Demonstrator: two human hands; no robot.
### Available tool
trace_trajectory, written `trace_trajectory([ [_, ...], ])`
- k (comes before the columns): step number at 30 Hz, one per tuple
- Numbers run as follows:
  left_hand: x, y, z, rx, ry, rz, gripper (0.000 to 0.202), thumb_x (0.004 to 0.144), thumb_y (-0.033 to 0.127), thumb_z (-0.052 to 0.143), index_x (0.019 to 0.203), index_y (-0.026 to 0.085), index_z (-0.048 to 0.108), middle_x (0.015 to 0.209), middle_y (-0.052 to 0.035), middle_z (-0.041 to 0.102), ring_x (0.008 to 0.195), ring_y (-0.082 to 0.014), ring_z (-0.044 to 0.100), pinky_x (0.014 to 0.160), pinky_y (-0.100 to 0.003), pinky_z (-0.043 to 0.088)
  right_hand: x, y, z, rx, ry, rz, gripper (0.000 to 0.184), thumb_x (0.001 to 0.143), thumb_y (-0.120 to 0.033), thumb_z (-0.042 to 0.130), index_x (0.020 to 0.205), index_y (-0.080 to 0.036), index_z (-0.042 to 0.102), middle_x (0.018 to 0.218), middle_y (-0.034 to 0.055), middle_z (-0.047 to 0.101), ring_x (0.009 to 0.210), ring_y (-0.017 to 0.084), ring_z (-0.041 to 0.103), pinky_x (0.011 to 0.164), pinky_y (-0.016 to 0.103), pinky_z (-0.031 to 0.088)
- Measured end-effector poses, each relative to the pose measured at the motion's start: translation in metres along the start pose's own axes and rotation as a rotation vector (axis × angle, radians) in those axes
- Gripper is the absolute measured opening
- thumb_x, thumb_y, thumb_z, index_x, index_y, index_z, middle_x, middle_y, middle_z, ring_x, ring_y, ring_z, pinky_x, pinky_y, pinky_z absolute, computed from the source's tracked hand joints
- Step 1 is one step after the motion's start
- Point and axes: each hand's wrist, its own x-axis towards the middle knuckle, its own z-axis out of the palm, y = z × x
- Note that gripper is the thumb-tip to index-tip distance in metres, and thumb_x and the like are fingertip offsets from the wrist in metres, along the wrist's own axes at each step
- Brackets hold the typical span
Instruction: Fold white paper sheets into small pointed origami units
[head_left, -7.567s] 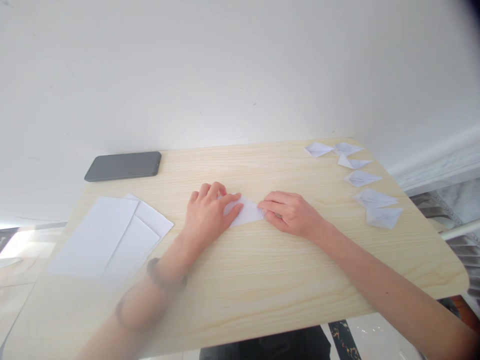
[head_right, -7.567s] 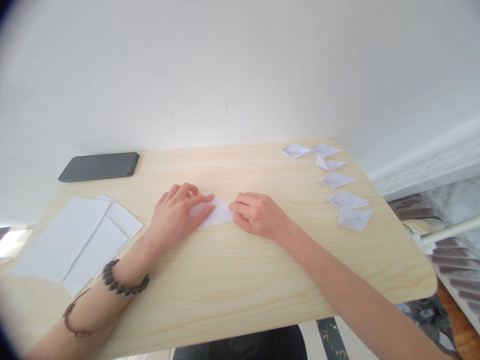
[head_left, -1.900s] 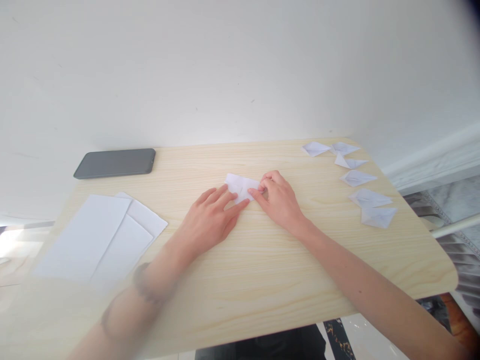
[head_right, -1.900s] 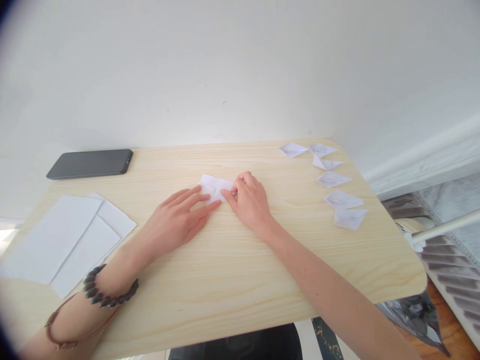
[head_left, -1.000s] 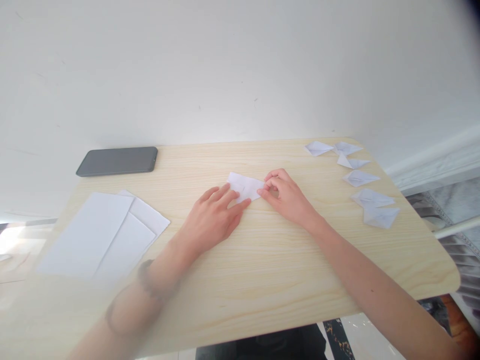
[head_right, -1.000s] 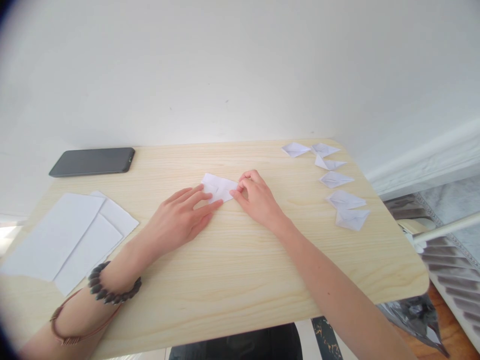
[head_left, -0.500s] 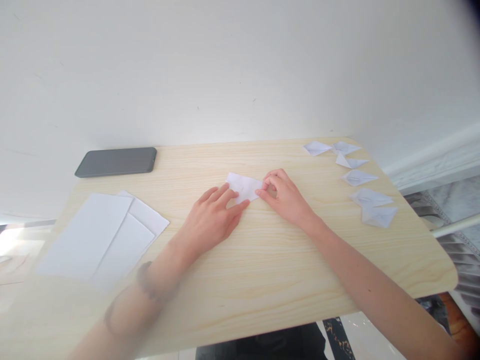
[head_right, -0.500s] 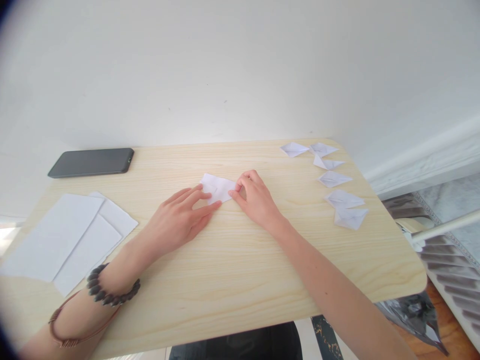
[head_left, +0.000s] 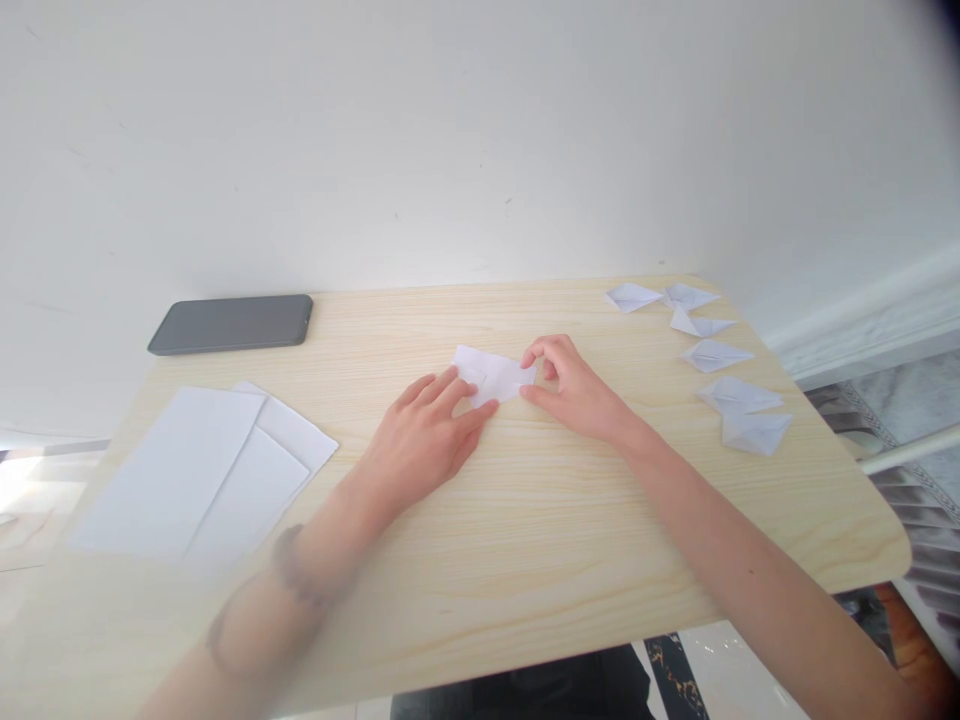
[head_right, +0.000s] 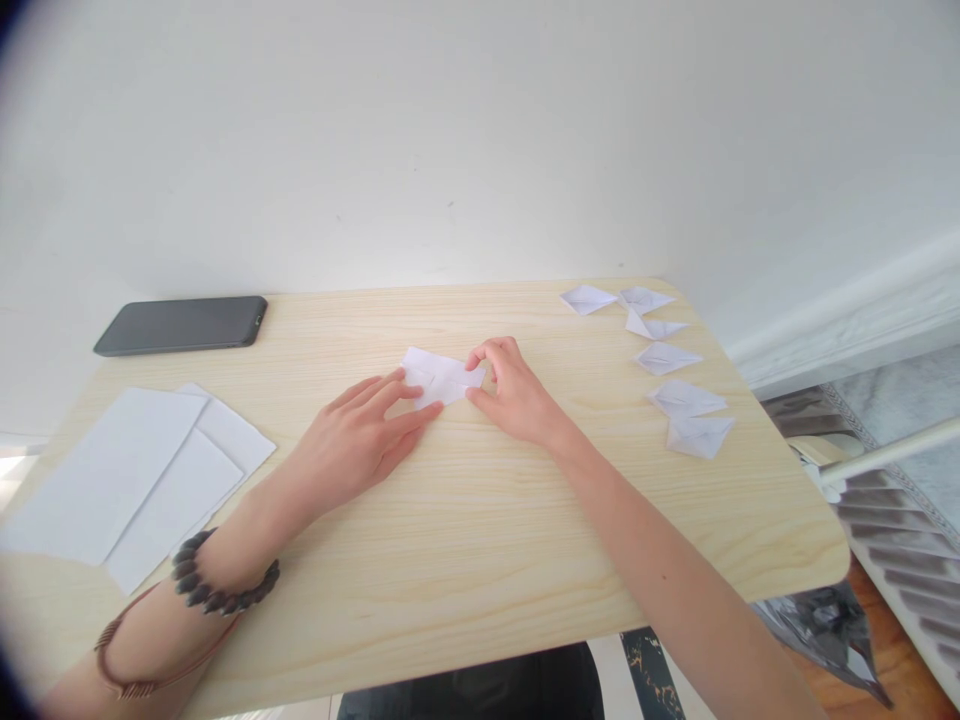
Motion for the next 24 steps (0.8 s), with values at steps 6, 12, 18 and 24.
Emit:
trace_trajectory([
  [6, -0.001, 0.000, 0.001, -0.014, 0.017, -0.004, 0.030, 0.089, 0.022, 0.046, 0.115, 0.026, 0.059, 0.115, -0.0069, 0.058, 0.120, -0.0270, 0.045, 0.096, -0.043, 0.043, 0.002, 0.006, -0.003, 0.059, -0.003, 0.021, 0.019, 0.075, -0.015, 0.049, 0.092, -0.023, 0.049, 0.096, 0.0018, 0.043, 0.074, 0.012, 0.048, 0.074, 0.029, 0.044],
  [12, -0.002, 0.003, 0.004, -0.018, 0.005, -0.022, 0.034, 0.089, 0.020, 0.044, 0.121, 0.024, 0.054, 0.120, -0.0083, 0.056, 0.125, -0.0278, 0.041, 0.102, -0.048, 0.037, 0.000, -0.002, 0.010, -0.065, 0.085, 0.003, 0.025, 0.072, -0.029, 0.062, 0.092, -0.023, 0.048, 0.101, 0.0045, 0.045, 0.083, 0.017, 0.049, 0.080, 0.035, 0.044],
  [18, -0.007, 0.002, -0.001, -0.064, 0.005, 0.003, 0.028, 0.088, 0.021, 0.045, 0.113, 0.020, 0.058, 0.120, -0.0079, 0.057, 0.124, -0.0274, 0.044, 0.099, -0.043, 0.043, 0.000, -0.005, 0.006, -0.057, 0.042, 0.032, 0.018, 0.076, -0.024, 0.057, 0.092, -0.023, 0.048, 0.102, 0.0041, 0.045, 0.088, 0.017, 0.050, 0.082, 0.034, 0.044],
  [24, -0.008, 0.002, -0.003, -0.050, 0.027, 0.010, 0.026, 0.088, 0.023, 0.047, 0.110, 0.020, 0.061, 0.119, -0.0074, 0.059, 0.120, -0.0283, 0.047, 0.096, -0.044, 0.046, -0.002, -0.005, 0.011, -0.137, 0.081, 0.001, 0.023, 0.075, -0.030, 0.058, 0.093, -0.022, 0.047, 0.103, 0.0055, 0.045, 0.093, 0.020, 0.051, 0.084, 0.037, 0.043],
])
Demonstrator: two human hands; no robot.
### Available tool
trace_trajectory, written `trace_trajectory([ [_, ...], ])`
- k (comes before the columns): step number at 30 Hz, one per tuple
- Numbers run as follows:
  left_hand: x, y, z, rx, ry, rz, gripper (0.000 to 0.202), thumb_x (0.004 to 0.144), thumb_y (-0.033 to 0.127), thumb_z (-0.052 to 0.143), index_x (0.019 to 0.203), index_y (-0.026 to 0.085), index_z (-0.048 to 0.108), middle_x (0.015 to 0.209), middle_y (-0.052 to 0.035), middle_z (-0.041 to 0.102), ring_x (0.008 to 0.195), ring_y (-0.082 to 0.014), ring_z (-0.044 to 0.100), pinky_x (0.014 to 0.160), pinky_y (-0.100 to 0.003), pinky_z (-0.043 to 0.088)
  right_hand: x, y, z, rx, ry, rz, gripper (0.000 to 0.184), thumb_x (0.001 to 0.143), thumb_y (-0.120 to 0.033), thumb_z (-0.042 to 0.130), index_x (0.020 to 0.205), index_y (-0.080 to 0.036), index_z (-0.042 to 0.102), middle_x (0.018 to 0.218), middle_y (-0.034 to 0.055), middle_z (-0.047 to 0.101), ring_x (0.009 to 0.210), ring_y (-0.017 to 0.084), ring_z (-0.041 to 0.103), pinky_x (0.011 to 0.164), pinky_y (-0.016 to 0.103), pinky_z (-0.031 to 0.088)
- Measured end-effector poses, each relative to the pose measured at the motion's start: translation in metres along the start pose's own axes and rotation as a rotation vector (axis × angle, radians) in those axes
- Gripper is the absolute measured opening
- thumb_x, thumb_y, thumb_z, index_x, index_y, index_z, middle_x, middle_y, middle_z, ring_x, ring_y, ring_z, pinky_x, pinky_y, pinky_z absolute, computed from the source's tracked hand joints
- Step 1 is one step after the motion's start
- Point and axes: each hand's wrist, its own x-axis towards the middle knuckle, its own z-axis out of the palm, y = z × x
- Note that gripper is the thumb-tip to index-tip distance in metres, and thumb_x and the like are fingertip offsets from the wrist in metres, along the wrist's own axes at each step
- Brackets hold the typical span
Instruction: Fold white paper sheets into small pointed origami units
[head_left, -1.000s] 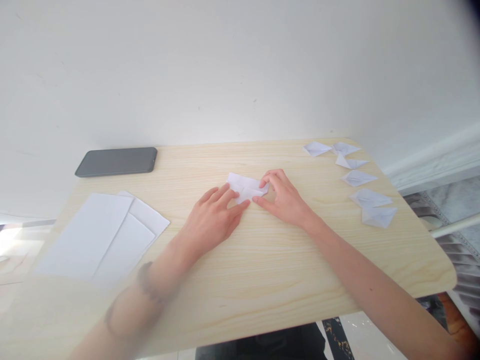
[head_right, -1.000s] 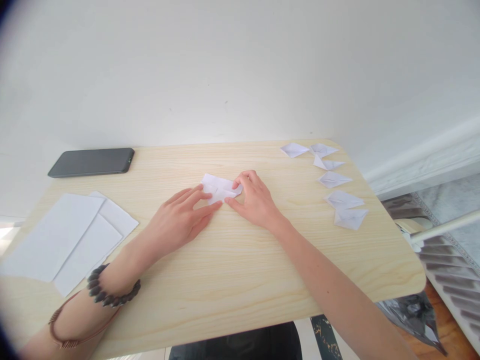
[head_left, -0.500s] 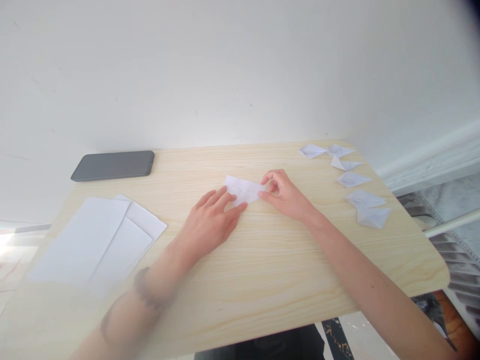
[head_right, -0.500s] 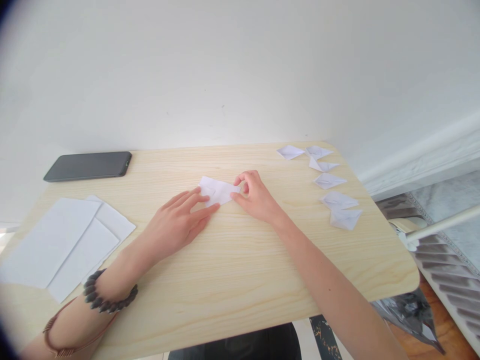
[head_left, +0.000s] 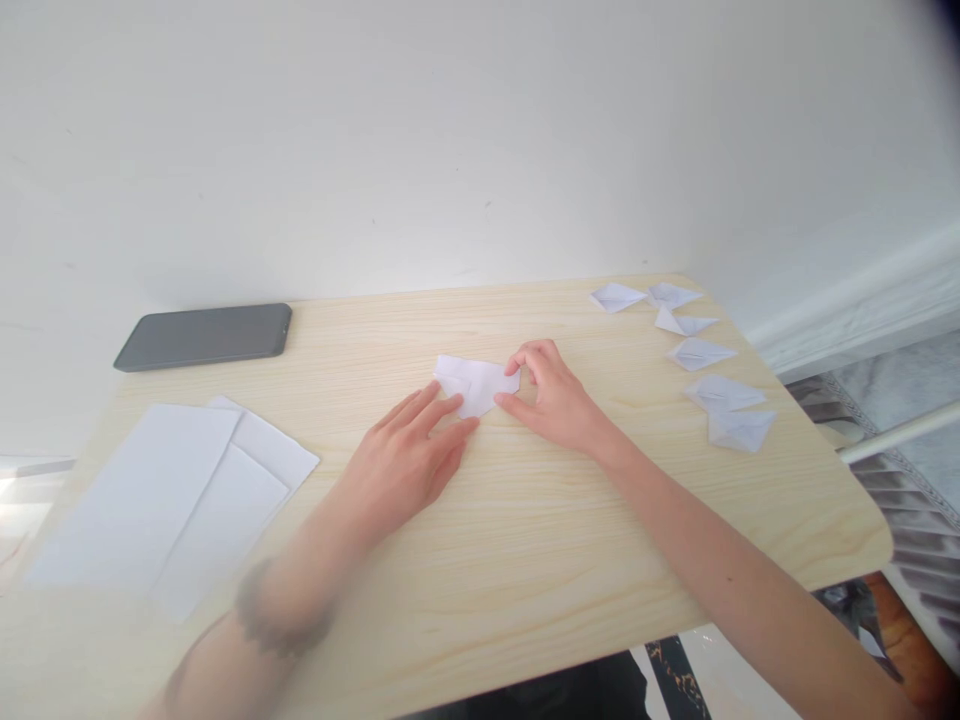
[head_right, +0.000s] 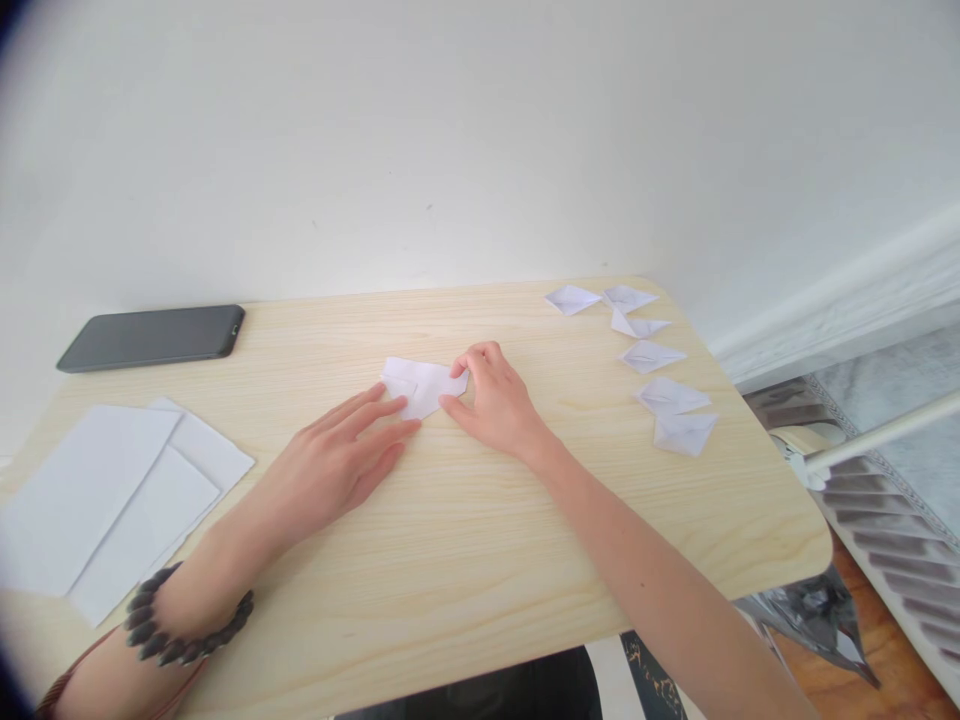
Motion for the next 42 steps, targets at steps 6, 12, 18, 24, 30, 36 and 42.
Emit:
trace_trajectory([
  [6, 0.000, 0.001, 0.002, 0.027, 0.037, -0.003, 0.026, 0.087, 0.025, 0.049, 0.110, 0.021, 0.062, 0.116, -0.0078, 0.061, 0.116, -0.0285, 0.051, 0.092, -0.043, 0.049, -0.003, -0.008, 0.009, -0.115, 0.059, -0.020, 0.046, 0.066, -0.045, 0.066, 0.100, -0.022, 0.045, 0.106, 0.0092, 0.046, 0.100, 0.026, 0.050, 0.087, 0.044, 0.041],
  [12, 0.002, 0.002, 0.002, 0.022, 0.031, -0.016, 0.024, 0.087, 0.025, 0.049, 0.105, 0.021, 0.064, 0.116, -0.0067, 0.061, 0.117, -0.0284, 0.051, 0.092, -0.043, 0.048, 0.000, -0.004, 0.001, 0.000, -0.007, -0.014, 0.038, 0.070, -0.032, 0.062, 0.103, -0.023, 0.043, 0.107, 0.0068, 0.045, 0.101, 0.022, 0.048, 0.087, 0.039, 0.041],
  [18, 0.002, 0.000, 0.002, 0.021, 0.008, -0.019, 0.023, 0.088, 0.024, 0.048, 0.105, 0.022, 0.064, 0.117, -0.0064, 0.060, 0.119, -0.0285, 0.049, 0.092, -0.043, 0.048, 0.003, 0.006, -0.011, 0.150, -0.077, 0.073, 0.035, 0.075, -0.018, 0.051, 0.107, -0.026, 0.041, 0.107, 0.0039, 0.041, 0.075, 0.012, 0.048, 0.073, 0.030, 0.045],
  [24, 0.001, 0.002, 0.003, 0.046, -0.004, -0.010, 0.029, 0.087, 0.022, 0.048, 0.113, 0.021, 0.060, 0.122, -0.0079, 0.058, 0.121, -0.0297, 0.047, 0.095, -0.045, 0.045, 0.002, -0.001, 0.000, 0.056, 0.009, 0.037, 0.042, 0.070, -0.037, 0.063, 0.104, -0.023, 0.042, 0.108, 0.0075, 0.043, 0.095, 0.021, 0.050, 0.084, 0.038, 0.044],
  [30, -0.001, 0.003, 0.006, 0.060, -0.018, -0.023, 0.035, 0.087, 0.020, 0.046, 0.121, 0.023, 0.055, 0.127, -0.0072, 0.054, 0.125, -0.0308, 0.042, 0.099, -0.047, 0.042, -0.001, -0.004, 0.009, -0.072, 0.051, -0.038, 0.046, 0.068, -0.039, 0.065, 0.104, -0.022, 0.042, 0.109, 0.0093, 0.045, 0.104, 0.026, 0.049, 0.088, 0.044, 0.041],
  [36, 0.000, 0.004, 0.006, 0.049, -0.009, -0.041, 0.030, 0.087, 0.021, 0.047, 0.114, 0.023, 0.060, 0.123, -0.0070, 0.058, 0.123, -0.0307, 0.044, 0.097, -0.046, 0.043, 0.000, -0.001, 0.002, 0.008, -0.012, -0.026, 0.042, 0.070, -0.030, 0.062, 0.106, -0.023, 0.042, 0.110, 0.0076, 0.045, 0.108, 0.024, 0.045, 0.091, 0.040, 0.040],
  [42, 0.001, 0.004, 0.004, 0.031, -0.014, -0.033, 0.029, 0.087, 0.021, 0.048, 0.113, 0.023, 0.060, 0.122, -0.0073, 0.058, 0.123, -0.0299, 0.045, 0.096, -0.045, 0.044, 0.004, 0.003, -0.010, 0.152, -0.075, 0.051, 0.037, 0.075, -0.013, 0.048, 0.110, -0.025, 0.043, 0.109, 0.0051, 0.040, 0.076, 0.013, 0.049, 0.079, 0.032, 0.045],
])
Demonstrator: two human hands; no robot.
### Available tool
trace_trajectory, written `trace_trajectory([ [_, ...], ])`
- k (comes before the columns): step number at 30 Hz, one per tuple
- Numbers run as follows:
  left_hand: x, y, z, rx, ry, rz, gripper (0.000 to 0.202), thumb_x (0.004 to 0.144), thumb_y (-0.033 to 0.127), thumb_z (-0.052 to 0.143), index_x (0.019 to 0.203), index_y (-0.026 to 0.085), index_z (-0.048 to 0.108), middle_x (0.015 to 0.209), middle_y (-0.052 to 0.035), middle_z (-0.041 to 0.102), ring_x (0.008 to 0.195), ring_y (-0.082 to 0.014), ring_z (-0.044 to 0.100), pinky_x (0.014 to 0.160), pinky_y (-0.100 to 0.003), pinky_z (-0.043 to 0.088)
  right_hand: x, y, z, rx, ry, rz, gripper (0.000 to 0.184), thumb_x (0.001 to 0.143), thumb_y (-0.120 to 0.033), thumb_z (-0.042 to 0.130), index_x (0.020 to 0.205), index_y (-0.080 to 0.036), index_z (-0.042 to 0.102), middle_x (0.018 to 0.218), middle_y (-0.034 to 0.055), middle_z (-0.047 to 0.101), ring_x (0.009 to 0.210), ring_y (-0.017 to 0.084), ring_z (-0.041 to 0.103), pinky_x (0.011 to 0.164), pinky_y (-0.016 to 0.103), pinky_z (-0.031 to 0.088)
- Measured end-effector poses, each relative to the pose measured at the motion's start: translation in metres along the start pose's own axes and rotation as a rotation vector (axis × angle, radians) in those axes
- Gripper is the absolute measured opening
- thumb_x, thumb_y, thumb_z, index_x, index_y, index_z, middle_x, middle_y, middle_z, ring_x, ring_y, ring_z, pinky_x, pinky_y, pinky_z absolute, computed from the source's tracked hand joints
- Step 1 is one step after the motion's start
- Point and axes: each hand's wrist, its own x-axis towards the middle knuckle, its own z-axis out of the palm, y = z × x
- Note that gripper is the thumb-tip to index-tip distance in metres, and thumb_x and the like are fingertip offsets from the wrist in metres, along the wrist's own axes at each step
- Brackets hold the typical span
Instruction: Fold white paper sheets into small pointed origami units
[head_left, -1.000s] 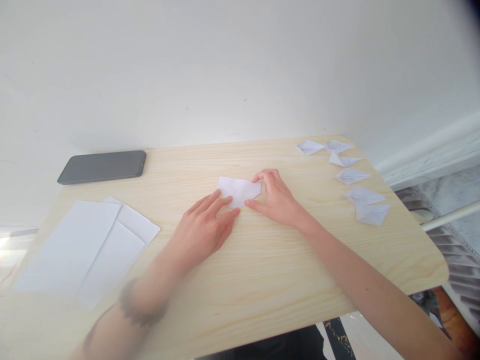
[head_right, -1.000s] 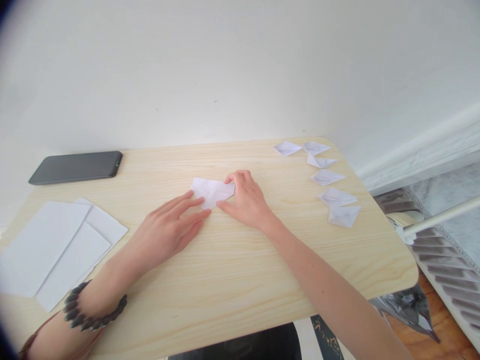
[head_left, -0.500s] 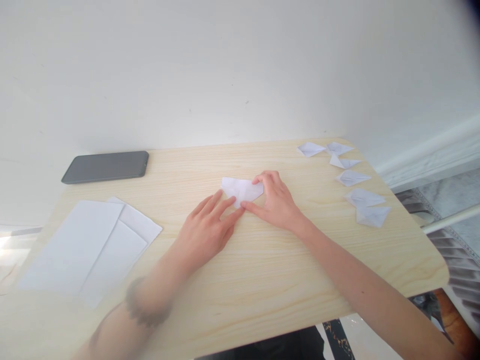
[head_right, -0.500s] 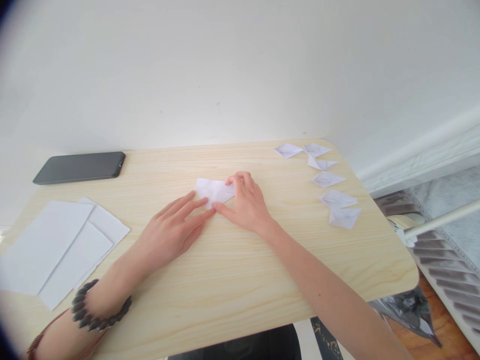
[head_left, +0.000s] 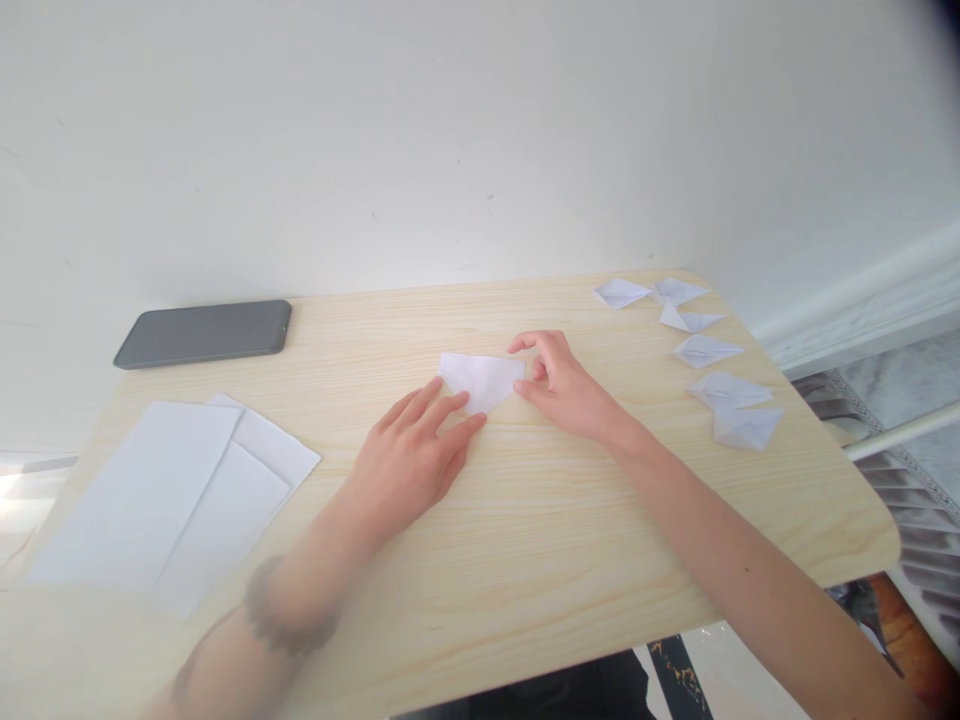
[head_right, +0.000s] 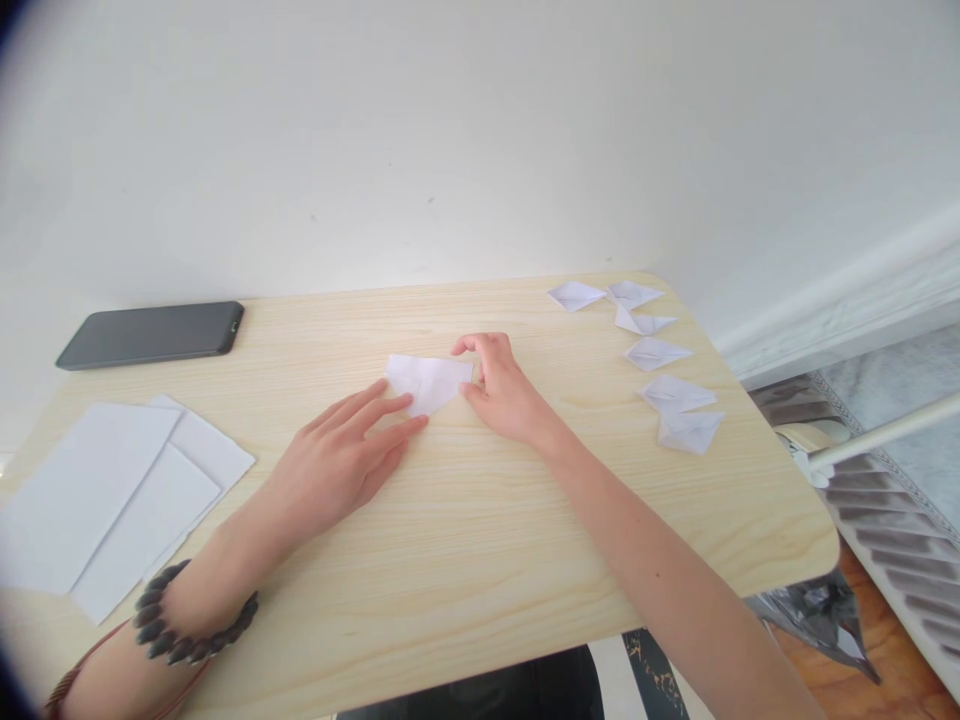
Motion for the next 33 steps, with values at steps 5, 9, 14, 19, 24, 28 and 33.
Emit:
trace_trajectory([
  [5, 0.000, -0.001, 0.001, -0.008, -0.011, -0.005, 0.029, 0.088, 0.021, 0.047, 0.114, 0.023, 0.059, 0.124, -0.0064, 0.056, 0.124, -0.0298, 0.043, 0.097, -0.045, 0.043, 0.002, 0.005, -0.006, 0.064, -0.025, -0.001, 0.038, 0.075, -0.009, 0.042, 0.109, -0.025, 0.046, 0.107, 0.0043, 0.039, 0.069, 0.010, 0.048, 0.072, 0.029, 0.045],
  [9, -0.002, -0.001, 0.002, -0.024, -0.030, -0.024, 0.031, 0.088, 0.021, 0.046, 0.116, 0.024, 0.058, 0.125, -0.0058, 0.055, 0.126, -0.0300, 0.040, 0.098, -0.046, 0.042, 0.002, 0.006, -0.004, 0.043, -0.001, 0.011, 0.032, 0.078, -0.012, 0.043, 0.108, -0.023, 0.048, 0.102, 0.0044, 0.041, 0.067, 0.010, 0.048, 0.073, 0.030, 0.046],
  [14, -0.002, -0.001, 0.002, -0.025, -0.021, -0.020, 0.033, 0.088, 0.022, 0.046, 0.119, 0.025, 0.056, 0.125, -0.0059, 0.055, 0.126, -0.0298, 0.039, 0.099, -0.046, 0.041, -0.001, -0.002, 0.011, -0.115, 0.049, -0.041, 0.043, 0.071, -0.037, 0.063, 0.108, -0.022, 0.048, 0.108, 0.0078, 0.044, 0.096, 0.021, 0.050, 0.087, 0.039, 0.043],
  [19, -0.001, -0.001, 0.002, -0.024, -0.021, -0.015, 0.032, 0.088, 0.022, 0.046, 0.117, 0.024, 0.058, 0.124, -0.0065, 0.055, 0.125, -0.0299, 0.041, 0.099, -0.046, 0.041, -0.002, -0.005, 0.015, -0.180, 0.061, -0.071, 0.041, 0.072, -0.032, 0.062, 0.110, -0.022, 0.047, 0.110, 0.0083, 0.045, 0.105, 0.024, 0.048, 0.092, 0.042, 0.040],
  [24, -0.001, -0.001, 0.002, -0.030, -0.033, -0.018, 0.030, 0.088, 0.022, 0.046, 0.116, 0.024, 0.059, 0.123, -0.0054, 0.055, 0.125, -0.0296, 0.040, 0.098, -0.046, 0.041, 0.002, 0.003, 0.002, -0.035, 0.014, -0.036, 0.039, 0.076, -0.013, 0.050, 0.113, -0.023, 0.046, 0.108, 0.0058, 0.042, 0.082, 0.014, 0.051, 0.082, 0.033, 0.045],
  [28, -0.001, -0.001, 0.001, -0.052, -0.051, -0.033, 0.032, 0.088, 0.020, 0.045, 0.117, 0.025, 0.058, 0.123, -0.0054, 0.054, 0.127, -0.0304, 0.035, 0.098, -0.047, 0.040, 0.004, 0.009, 0.000, 0.004, 0.035, -0.032, 0.040, 0.076, -0.006, 0.043, 0.113, -0.022, 0.049, 0.107, 0.0055, 0.041, 0.067, 0.009, 0.049, 0.075, 0.029, 0.047],
  [33, 0.001, -0.004, 0.001, -0.141, -0.046, -0.014, 0.033, 0.088, 0.019, 0.045, 0.119, 0.025, 0.056, 0.121, -0.0069, 0.052, 0.127, -0.0291, 0.030, 0.100, -0.046, 0.038, -0.002, 0.005, 0.014, -0.139, 0.106, -0.080, 0.038, 0.082, -0.032, 0.052, 0.118, -0.021, 0.050, 0.117, 0.0091, 0.044, 0.090, 0.019, 0.054, 0.086, 0.038, 0.046],
])
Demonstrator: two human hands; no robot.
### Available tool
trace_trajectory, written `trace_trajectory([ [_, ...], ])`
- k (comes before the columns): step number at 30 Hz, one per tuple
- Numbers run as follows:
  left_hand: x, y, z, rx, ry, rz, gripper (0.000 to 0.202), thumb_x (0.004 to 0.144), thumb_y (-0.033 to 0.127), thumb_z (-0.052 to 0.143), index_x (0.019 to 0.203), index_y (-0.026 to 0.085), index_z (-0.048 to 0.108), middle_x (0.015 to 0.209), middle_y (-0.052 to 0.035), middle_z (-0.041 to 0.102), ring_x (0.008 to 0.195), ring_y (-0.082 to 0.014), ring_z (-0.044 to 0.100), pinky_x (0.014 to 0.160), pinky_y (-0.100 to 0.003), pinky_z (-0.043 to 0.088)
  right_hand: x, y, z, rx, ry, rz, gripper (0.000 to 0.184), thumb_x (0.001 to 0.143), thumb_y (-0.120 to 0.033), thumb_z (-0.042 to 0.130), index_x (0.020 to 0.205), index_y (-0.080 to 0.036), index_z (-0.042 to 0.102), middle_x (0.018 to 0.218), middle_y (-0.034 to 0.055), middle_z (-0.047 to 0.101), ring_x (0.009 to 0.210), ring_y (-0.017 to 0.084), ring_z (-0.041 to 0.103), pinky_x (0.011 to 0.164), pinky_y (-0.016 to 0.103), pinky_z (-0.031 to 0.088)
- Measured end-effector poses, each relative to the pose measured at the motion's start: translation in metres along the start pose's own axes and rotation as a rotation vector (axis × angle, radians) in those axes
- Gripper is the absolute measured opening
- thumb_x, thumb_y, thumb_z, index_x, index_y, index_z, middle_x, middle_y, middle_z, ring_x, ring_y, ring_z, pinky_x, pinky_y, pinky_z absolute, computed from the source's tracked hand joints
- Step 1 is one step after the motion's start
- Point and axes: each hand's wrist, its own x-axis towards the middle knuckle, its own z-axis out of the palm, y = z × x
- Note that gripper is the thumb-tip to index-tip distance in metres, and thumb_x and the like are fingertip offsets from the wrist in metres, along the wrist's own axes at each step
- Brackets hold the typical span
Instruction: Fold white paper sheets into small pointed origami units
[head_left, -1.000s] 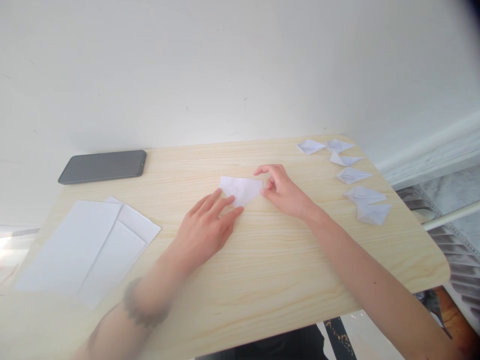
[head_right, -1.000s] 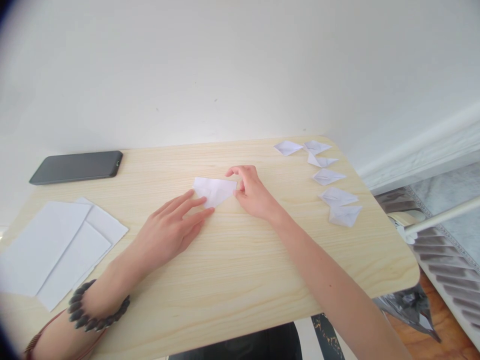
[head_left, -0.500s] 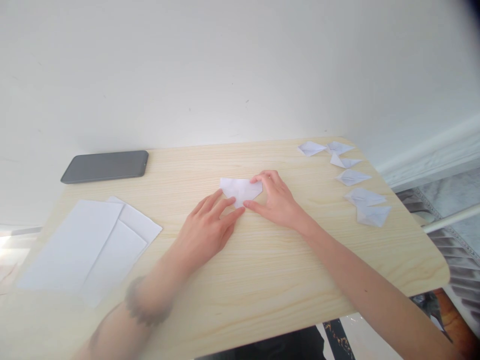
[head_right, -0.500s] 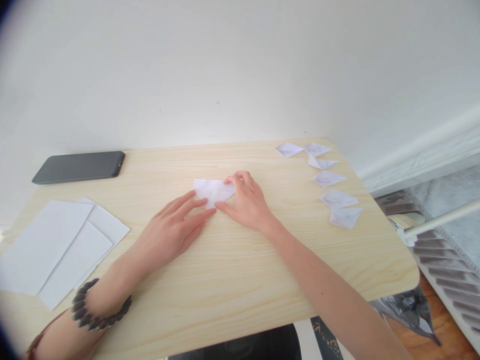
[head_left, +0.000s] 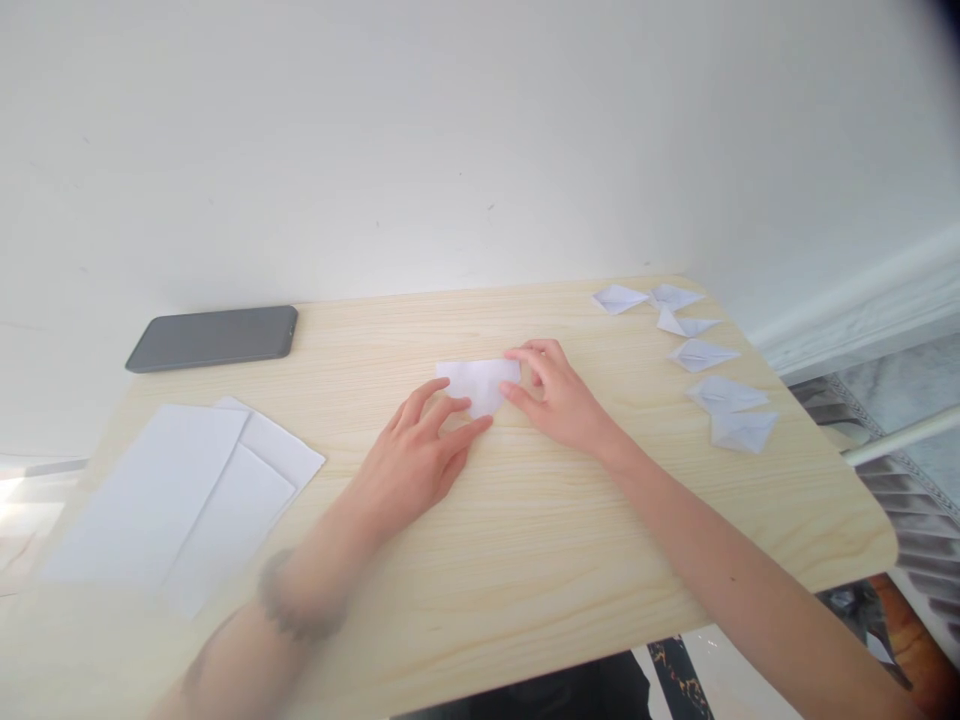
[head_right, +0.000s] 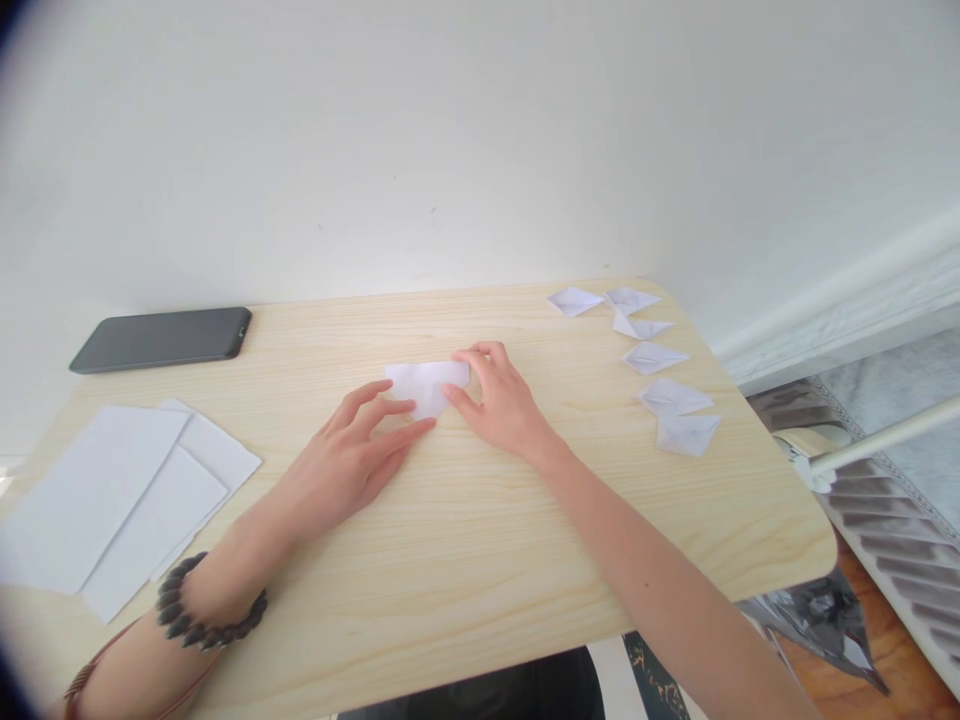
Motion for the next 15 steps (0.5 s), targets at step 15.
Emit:
trace_trajectory([
  [15, 0.010, -0.015, 0.012, 0.016, 0.121, -0.241, 0.044, 0.088, 0.038, 0.046, 0.127, 0.019, 0.044, 0.123, -0.0107, 0.048, 0.115, -0.0285, 0.039, 0.096, -0.047, 0.036, -0.005, -0.006, 0.004, -0.162, -0.038, -0.140, 0.039, 0.084, -0.038, 0.053, 0.120, -0.026, 0.051, 0.114, 0.0068, 0.052, 0.108, 0.024, 0.049, 0.094, 0.042, 0.039],
])
